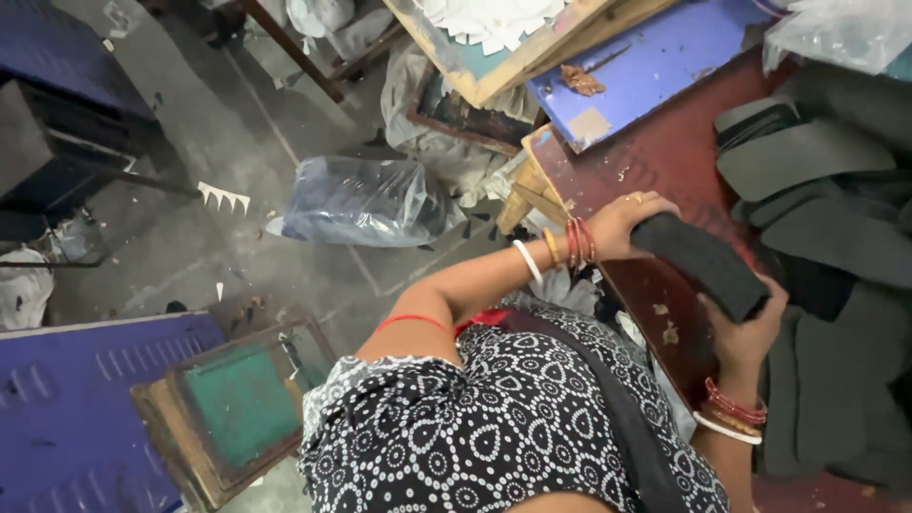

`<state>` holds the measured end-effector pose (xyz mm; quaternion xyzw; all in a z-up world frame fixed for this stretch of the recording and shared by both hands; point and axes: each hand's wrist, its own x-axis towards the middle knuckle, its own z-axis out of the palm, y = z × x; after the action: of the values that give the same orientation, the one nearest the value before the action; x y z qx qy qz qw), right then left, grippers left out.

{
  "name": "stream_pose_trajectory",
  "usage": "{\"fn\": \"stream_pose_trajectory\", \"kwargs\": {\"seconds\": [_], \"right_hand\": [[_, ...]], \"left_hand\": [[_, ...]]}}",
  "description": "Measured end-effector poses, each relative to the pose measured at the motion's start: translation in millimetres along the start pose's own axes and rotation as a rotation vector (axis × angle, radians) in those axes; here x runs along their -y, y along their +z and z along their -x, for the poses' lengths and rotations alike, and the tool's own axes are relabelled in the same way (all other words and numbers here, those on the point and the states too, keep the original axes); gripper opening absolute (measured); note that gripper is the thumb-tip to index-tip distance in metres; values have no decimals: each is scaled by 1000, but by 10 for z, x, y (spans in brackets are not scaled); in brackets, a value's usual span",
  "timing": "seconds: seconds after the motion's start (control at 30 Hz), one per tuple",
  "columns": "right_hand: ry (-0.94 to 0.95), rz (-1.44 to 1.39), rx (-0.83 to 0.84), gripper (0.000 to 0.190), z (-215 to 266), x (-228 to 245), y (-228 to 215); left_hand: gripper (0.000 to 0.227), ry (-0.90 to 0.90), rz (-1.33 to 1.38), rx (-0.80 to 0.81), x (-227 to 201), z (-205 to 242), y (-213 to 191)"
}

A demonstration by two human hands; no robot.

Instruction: The person repeatedly picks up dark gray fabric pieces from a table, folds them, and stacks them into a neat pile. The hands handle each piece individually, aligning edges before placing it on the growing stack.

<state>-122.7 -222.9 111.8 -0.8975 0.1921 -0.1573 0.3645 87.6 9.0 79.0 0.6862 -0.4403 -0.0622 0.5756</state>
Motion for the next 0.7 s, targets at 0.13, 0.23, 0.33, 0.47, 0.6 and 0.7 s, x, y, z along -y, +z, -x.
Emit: {"fn": "stream_pose_trajectory", "kwargs": {"seconds": [0.13,0.23,0.33,0.47,0.6,0.7], "right_hand": [[-57,-375,191,100,151,126,-85],[-8,-779,210,129,117,118,19],[18,-487,112,134,55,1374,57],[482,-766,79,133,252,989,70],[184,-319,98,106,253,334,129],[53,-93,58,83,297,385,99]], "left_hand": [[95,50,2,97,-132,211,-252],[119,-62,61,70,-5,352,-244],[125,-8,126,64,-30,219,33],[125,-83,199,-1,-43,253,-39],[97,-223,22,148,96,269,-124],[77,-169,-103,190,76,214,-181]]}}
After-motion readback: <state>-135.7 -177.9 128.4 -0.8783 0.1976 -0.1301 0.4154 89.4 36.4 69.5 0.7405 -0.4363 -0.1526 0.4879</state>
